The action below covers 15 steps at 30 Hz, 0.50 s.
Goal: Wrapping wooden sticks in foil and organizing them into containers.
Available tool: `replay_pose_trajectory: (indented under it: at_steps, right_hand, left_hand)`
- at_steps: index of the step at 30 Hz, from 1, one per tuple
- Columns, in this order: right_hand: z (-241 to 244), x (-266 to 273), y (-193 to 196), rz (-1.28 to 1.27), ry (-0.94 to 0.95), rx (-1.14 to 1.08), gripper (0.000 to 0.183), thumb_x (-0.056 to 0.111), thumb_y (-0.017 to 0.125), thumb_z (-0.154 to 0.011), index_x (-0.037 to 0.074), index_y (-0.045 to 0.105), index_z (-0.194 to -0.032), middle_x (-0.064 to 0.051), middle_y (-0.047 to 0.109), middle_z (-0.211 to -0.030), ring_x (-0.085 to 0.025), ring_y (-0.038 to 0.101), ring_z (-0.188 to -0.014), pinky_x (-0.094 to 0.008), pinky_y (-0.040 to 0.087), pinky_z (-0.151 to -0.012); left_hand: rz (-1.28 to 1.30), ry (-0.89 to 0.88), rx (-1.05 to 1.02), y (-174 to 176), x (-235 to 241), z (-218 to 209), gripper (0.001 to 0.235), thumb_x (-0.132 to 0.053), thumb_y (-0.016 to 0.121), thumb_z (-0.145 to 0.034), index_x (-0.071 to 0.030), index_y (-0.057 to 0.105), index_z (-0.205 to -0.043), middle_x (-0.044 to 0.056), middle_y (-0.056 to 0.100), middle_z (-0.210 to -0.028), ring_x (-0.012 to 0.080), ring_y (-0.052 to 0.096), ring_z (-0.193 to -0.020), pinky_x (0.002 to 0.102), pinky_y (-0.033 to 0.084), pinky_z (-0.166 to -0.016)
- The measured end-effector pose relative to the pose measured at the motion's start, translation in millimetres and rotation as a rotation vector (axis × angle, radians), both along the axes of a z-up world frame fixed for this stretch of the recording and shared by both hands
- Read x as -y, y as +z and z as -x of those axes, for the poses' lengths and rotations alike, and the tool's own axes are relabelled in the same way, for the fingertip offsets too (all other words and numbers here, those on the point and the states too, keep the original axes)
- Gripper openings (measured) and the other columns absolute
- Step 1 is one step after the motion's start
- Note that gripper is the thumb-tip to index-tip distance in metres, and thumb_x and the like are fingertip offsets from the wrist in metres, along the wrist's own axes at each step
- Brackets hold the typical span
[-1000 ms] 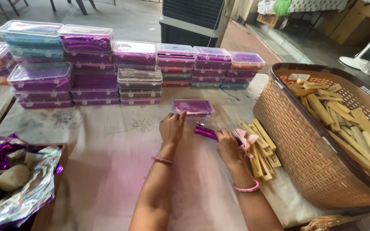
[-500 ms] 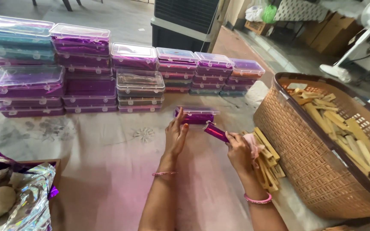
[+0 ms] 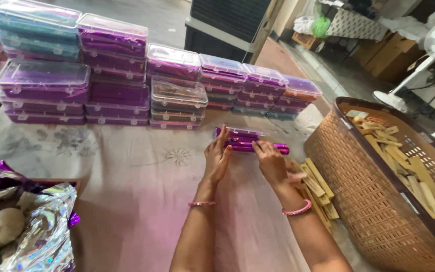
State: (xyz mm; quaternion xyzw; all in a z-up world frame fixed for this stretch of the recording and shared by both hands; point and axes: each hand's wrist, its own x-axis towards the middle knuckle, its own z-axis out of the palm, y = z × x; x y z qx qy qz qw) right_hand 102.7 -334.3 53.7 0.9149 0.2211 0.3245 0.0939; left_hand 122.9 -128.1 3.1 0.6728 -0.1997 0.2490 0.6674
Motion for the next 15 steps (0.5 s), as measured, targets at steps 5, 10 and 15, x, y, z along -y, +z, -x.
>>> replay_pose_trajectory:
  at_steps: [5, 10, 15]
  right_hand:
    - [-9, -20, 8, -0.139, 0.072, -0.064, 0.045, -0.004, 0.056, -0.083, 0.006, 0.072, -0.124, -0.012, 0.070, -0.120, -0.030, 0.065, -0.116, -0.041, 0.052, -0.100]
    - [-17, -31, 12, -0.214, 0.142, -0.140, 0.042, -0.003, 0.056, -0.086, 0.006, 0.073, -0.123, -0.013, 0.071, -0.120, -0.033, 0.067, -0.113, -0.042, 0.053, -0.095]
    - [-25, -30, 5, -0.312, 0.164, -0.242, 0.035, 0.001, 0.060, -0.089, 0.007, 0.074, -0.120, -0.014, 0.072, -0.118, -0.034, 0.067, -0.112, -0.043, 0.053, -0.096]
  left_hand:
    - [0.058, -0.020, -0.052, 7, -5, 5, 0.076, -0.063, 0.040, -0.103, -0.018, 0.032, -0.164, 0.017, 0.060, -0.149, 0.0331, 0.056, -0.139, 0.044, 0.040, -0.116]
    - [0.103, -0.047, -0.074, -5, 0, -5, 0.072, -0.056, 0.042, -0.106, -0.016, 0.029, -0.164, 0.020, 0.057, -0.150, 0.0372, 0.052, -0.138, 0.046, 0.043, -0.112]
    - [0.031, 0.137, -0.125, -1, -2, -2, 0.063, -0.037, 0.058, -0.106, -0.014, 0.036, -0.160, 0.018, 0.067, -0.135, 0.0309, 0.064, -0.123, 0.041, 0.051, -0.100]
